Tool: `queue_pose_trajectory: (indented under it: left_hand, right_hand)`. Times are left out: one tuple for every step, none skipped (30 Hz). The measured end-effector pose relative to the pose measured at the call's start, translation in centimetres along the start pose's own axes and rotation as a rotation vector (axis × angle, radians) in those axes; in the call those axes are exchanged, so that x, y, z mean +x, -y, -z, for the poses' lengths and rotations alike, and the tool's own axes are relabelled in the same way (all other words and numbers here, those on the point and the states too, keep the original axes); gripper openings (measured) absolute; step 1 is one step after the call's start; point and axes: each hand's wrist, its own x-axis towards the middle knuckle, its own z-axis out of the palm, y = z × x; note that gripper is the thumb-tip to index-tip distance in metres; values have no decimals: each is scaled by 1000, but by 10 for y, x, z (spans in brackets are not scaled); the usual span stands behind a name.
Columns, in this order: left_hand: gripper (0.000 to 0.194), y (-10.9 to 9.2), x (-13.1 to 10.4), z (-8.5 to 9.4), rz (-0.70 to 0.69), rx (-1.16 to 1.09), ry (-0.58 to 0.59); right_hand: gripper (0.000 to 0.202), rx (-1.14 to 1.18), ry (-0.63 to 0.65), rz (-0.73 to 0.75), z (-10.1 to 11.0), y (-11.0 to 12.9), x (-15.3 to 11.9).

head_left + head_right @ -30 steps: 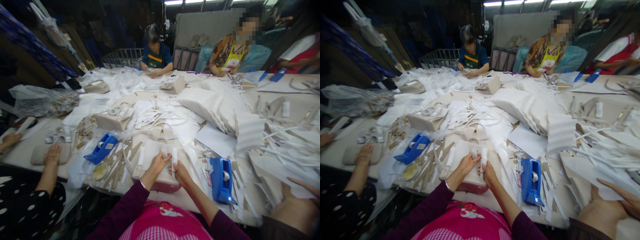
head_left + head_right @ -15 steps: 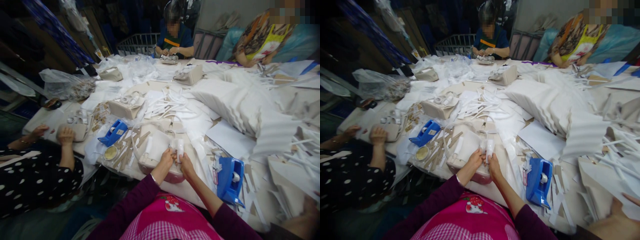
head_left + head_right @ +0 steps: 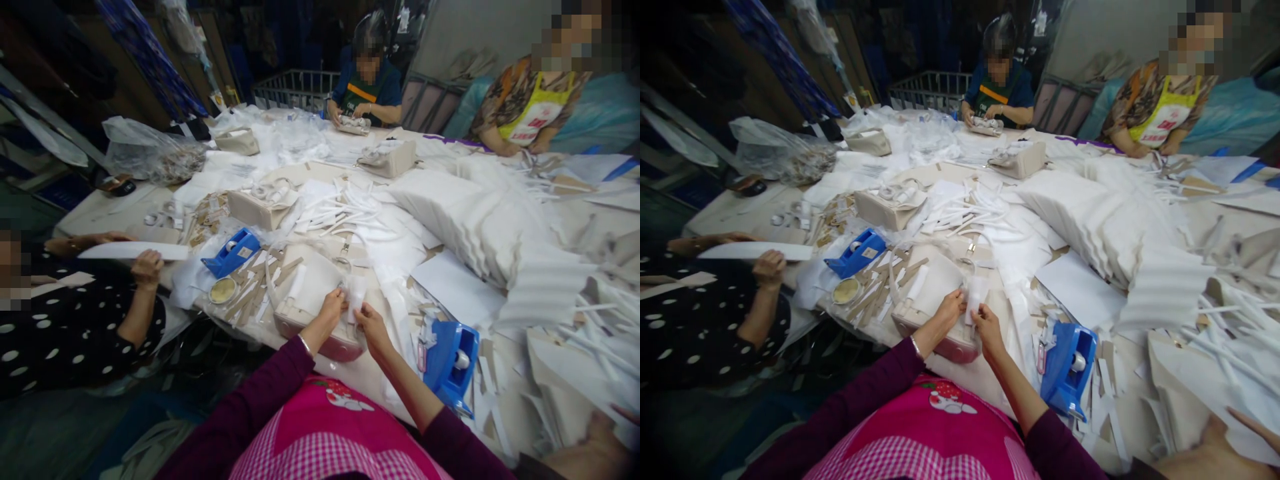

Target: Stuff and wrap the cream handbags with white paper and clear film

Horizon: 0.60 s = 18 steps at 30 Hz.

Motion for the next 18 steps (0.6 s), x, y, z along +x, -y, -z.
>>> queue_pose_trajectory:
  left_hand:
    - [12, -1, 0, 0, -5, 7, 8]
    - [10, -2, -1, 0, -12, 14, 17]
    - [9, -3, -1, 0, -19, 19, 23]
    - [7, -5, -2, 0, -27, 24, 27]
    - [7, -6, -4, 0, -34, 30, 30]
    - [7, -7, -5, 1, -40, 34, 33]
    - [8, -8, -7, 2, -44, 38, 36]
    - [8, -9, -9, 4, -47, 42, 40]
    - [8, -10, -12, 6, -48, 46, 45]
    - [7, -10, -14, 7, -48, 51, 49]
    - [7, -11, -16, 9, -48, 53, 53]
    - [9, -10, -18, 11, -48, 62, 62]
    - [12, -10, -20, 12, -48, 76, 75]
    - [15, -9, -21, 12, -47, 91, 90]
    - [20, -8, -21, 13, -45, 109, 107]
    - [24, -7, -21, 12, -43, 132, 129]
    - [29, -6, -21, 12, -43, 159, 153]
    - [33, -5, -20, 11, -46, 189, 172]
  right_hand:
    - [35, 14, 19, -11, -1, 1, 1]
    - [35, 35, 36, -23, -3, 1, 2]
    - [36, 59, 49, -35, -5, 1, 3]
    - [36, 86, 55, -47, -7, 0, 5]
    - [36, 116, 57, -59, -9, -2, 6]
    - [36, 145, 61, -70, -10, -4, 8]
    - [37, 172, 65, -80, -12, -6, 9]
    - [38, 194, 68, -87, -12, -8, 10]
    - [39, 208, 68, -92, -13, -11, 11]
    - [39, 215, 62, -94, -14, -14, 12]
    - [39, 213, 52, -91, -14, -17, 13]
    - [38, 209, 39, -85, -15, -19, 13]
    - [36, 202, 26, -76, -15, -22, 14]
    - [35, 193, 13, -63, -16, -25, 13]
    - [35, 182, -2, -48, -17, -28, 13]
    - [35, 170, -19, -31, -18, -31, 12]
    - [35, 158, -37, -12, -19, -33, 12]
    - [36, 146, -58, 6, -20, -35, 11]
